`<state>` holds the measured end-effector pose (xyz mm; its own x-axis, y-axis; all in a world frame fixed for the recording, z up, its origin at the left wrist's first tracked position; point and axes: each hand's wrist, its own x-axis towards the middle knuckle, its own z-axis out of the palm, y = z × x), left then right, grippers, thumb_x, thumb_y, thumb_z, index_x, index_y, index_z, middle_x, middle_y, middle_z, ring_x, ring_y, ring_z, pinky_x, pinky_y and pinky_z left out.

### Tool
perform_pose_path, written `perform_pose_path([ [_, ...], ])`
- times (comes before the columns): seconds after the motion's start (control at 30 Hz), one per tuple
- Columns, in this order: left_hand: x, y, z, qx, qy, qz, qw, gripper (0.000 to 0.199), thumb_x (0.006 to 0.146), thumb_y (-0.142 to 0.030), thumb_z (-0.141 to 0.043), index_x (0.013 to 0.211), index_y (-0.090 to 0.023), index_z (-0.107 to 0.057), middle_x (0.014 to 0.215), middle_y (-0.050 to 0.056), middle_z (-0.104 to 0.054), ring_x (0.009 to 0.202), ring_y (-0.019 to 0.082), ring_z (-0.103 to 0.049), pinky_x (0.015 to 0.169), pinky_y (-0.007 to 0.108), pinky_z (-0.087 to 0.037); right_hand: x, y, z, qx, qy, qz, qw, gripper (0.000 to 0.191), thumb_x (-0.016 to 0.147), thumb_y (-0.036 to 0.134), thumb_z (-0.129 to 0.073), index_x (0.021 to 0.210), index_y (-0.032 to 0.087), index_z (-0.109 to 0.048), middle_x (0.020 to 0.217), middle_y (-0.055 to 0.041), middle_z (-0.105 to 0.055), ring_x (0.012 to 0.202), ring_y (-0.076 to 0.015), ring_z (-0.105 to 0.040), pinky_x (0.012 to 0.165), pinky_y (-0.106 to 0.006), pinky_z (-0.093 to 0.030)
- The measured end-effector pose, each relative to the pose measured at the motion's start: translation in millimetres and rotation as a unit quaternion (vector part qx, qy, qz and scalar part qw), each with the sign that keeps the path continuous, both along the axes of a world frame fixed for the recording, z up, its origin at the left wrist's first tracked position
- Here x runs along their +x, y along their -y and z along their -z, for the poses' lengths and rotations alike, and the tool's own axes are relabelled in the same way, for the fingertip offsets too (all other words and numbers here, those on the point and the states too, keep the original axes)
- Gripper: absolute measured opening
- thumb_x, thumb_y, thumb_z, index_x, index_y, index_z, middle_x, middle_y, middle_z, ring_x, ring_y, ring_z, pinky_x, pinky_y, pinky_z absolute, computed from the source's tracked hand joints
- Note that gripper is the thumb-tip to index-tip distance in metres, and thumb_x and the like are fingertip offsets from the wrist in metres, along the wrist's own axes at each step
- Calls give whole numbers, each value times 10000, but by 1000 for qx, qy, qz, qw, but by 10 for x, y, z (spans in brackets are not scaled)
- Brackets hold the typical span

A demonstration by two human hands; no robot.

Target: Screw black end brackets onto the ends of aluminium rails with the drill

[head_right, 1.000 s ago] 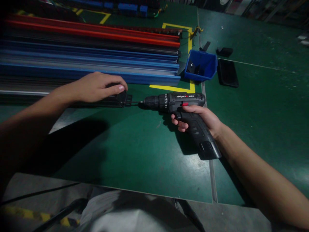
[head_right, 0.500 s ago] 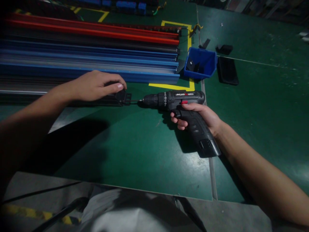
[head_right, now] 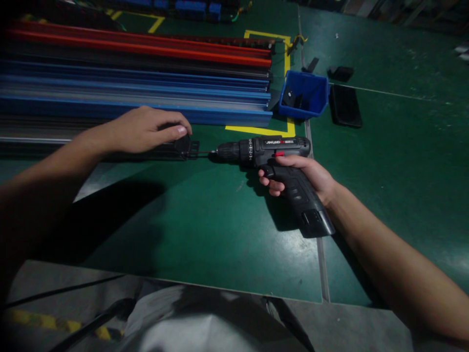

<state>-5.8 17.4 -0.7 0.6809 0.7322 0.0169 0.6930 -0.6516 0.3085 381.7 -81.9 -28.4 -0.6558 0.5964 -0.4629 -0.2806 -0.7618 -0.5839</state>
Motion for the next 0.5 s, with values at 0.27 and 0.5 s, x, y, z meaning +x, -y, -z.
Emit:
perform_pose_path([
  [0.27,1,1,4,-4,8,-6,1000,532,1002,-622,-411,1225,-272,-744,1079,62,-777,957,260,-699,880,394,-489,-2,-4,10,1,-8,-2,1000,317,974,310,-614,1132,42,-672,943,-136,-712,631,-111,-579,655,-258,-591],
  [0.5,-3,-7,8,8,-6,2,1000,543,1020,-618,-379,1206,-248,-731,1081,65,-768,928,249,-694,841,387,-488,11,-3,14,7,-7,-4,1000,307,996,316,-583,1135,53,-659,947,-131,-713,639,-108,-570,665,-263,-590],
])
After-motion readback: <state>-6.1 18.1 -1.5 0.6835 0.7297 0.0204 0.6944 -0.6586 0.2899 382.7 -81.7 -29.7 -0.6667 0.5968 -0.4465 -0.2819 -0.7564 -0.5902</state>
